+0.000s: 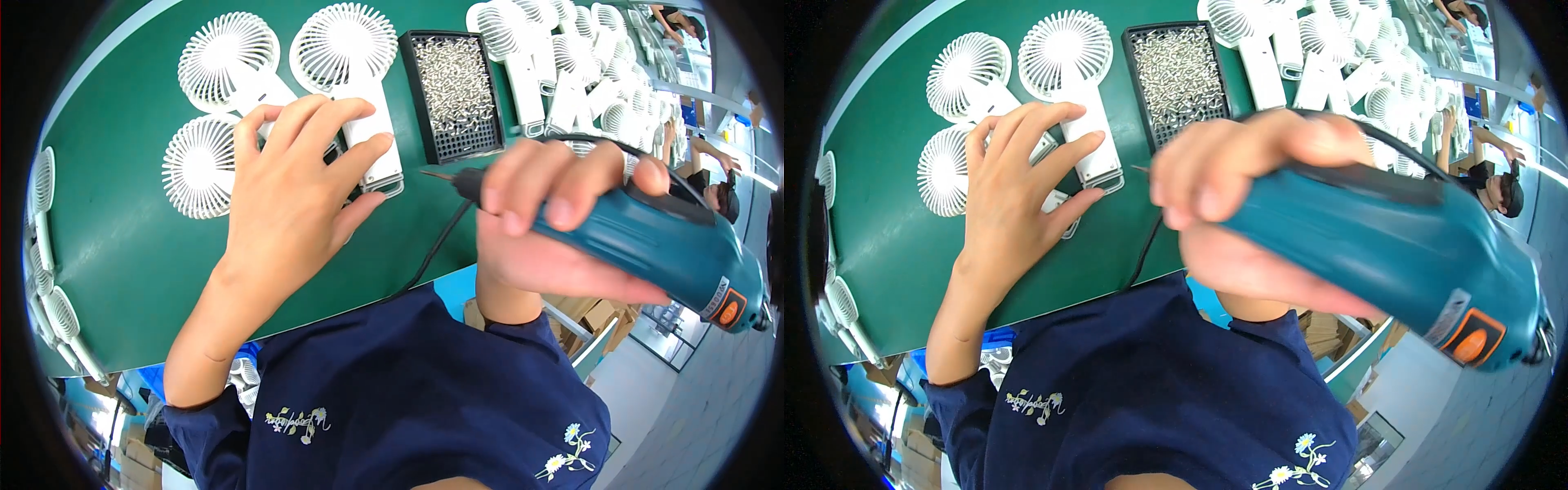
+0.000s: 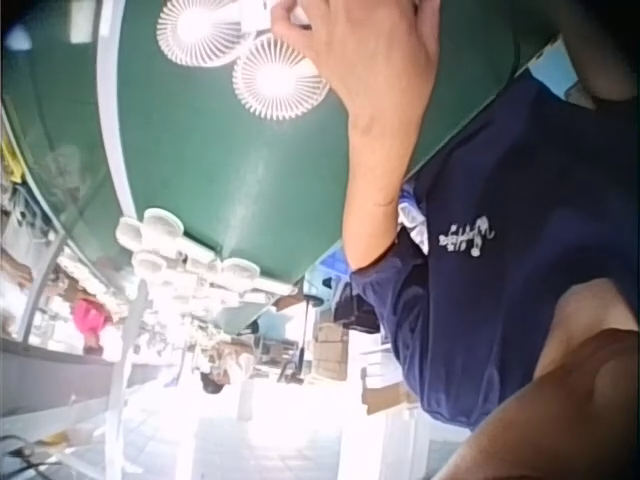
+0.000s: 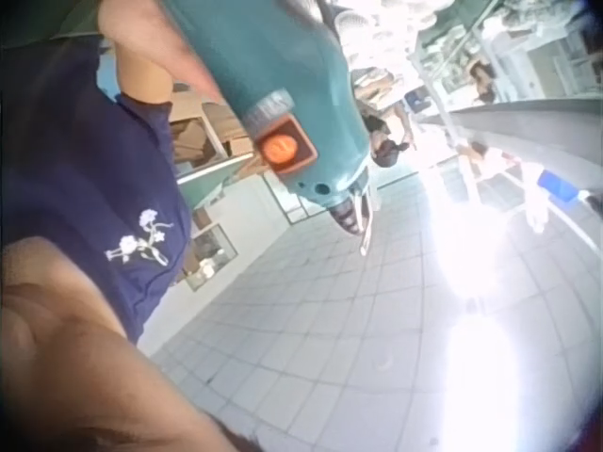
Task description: The person assembles small handheld fans by taking screws from a tray and fastening them into the fan handles using an electric screwdriver, then pushes the fans down the conveyor line.
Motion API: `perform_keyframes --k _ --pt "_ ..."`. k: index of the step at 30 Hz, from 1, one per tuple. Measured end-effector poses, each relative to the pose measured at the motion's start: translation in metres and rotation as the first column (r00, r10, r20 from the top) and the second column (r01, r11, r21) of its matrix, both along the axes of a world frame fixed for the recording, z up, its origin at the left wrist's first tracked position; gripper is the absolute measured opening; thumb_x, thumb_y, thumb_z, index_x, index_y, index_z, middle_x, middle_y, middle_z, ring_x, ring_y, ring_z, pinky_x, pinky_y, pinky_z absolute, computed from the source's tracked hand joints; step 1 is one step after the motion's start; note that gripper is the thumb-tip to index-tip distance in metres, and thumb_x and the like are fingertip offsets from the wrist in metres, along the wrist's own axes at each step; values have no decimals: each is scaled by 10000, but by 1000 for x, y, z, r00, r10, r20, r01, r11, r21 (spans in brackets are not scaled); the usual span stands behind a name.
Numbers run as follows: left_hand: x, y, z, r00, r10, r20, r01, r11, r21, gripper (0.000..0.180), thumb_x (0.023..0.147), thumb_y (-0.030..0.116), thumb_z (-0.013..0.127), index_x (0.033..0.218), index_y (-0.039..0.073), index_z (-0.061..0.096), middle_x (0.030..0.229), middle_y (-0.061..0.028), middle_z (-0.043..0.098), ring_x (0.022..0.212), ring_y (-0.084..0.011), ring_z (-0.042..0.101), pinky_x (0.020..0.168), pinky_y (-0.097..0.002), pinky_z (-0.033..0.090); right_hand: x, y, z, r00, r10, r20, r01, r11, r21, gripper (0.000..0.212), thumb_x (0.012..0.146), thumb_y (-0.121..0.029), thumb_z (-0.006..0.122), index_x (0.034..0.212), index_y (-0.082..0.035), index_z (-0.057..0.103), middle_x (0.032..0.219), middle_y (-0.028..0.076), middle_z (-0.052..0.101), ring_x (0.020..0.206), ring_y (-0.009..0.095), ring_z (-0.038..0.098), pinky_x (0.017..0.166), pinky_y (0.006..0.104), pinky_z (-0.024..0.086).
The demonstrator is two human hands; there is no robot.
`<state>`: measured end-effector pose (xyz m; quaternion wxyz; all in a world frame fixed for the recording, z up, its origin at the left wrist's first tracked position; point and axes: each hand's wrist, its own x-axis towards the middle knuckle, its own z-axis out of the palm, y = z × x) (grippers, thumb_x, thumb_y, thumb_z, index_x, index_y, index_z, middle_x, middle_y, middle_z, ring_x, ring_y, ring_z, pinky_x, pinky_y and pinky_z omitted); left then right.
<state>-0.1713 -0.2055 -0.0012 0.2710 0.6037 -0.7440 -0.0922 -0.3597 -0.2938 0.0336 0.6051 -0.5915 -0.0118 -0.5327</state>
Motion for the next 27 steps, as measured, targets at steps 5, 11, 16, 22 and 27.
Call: perform_keyframes --k 5,11,16,22,27 --pt "-1 2 3 1000 2 -2 -2 999 52 498 637 165 841 1112 157 691 1262 -20 576 1183 -242 538 1023 -481 335 -17 -19 -9 895 -438 85 428 897 113 896 841 -867 300 1236 -89 507 685 38 523 398 157 451 350 309 384" --pt "1 -1 3 1000 -12 -7 13 999 49 514 629 155 842 1120 154 692 1267 -29 577 1184 -241 540 1013 -465 338 -19 -23 -19 896 -420 143 379 892 246 1056 714 -968 281 1280 -98 480 682 63 538 408 189 490 369 320 429" --pt "1 -1 2 1000 -1 -12 2 999 34 518 624 153 844 1119 156 693 1262 -28 578 1182 -238 543 1010 -465 337 -16 -24 -24 917 -400 17 389 901 190 947 790 -919 249 1221 -125 533 663 39 505 386 170 431 346 316 376" --pt "-1 0 0 1000 5 -25 -4 1000 20 510 618 151 842 1106 157 696 1250 -23 584 1177 -241 542 999 -461 348 -15 -22 -22 883 -467 44 442 860 256 921 807 -903 272 1215 -117 526 664 29 498 385 150 414 345 301 365" --pt "0 2 -2 978 -74 -193 53 992 -113 511 595 145 839 1089 153 711 1100 -7 609 1076 -266 539 943 -438 377 -14 -5 2 930 -351 104 318 915 246 826 867 -817 362 1258 -101 490 727 31 515 438 151 457 391 308 401"
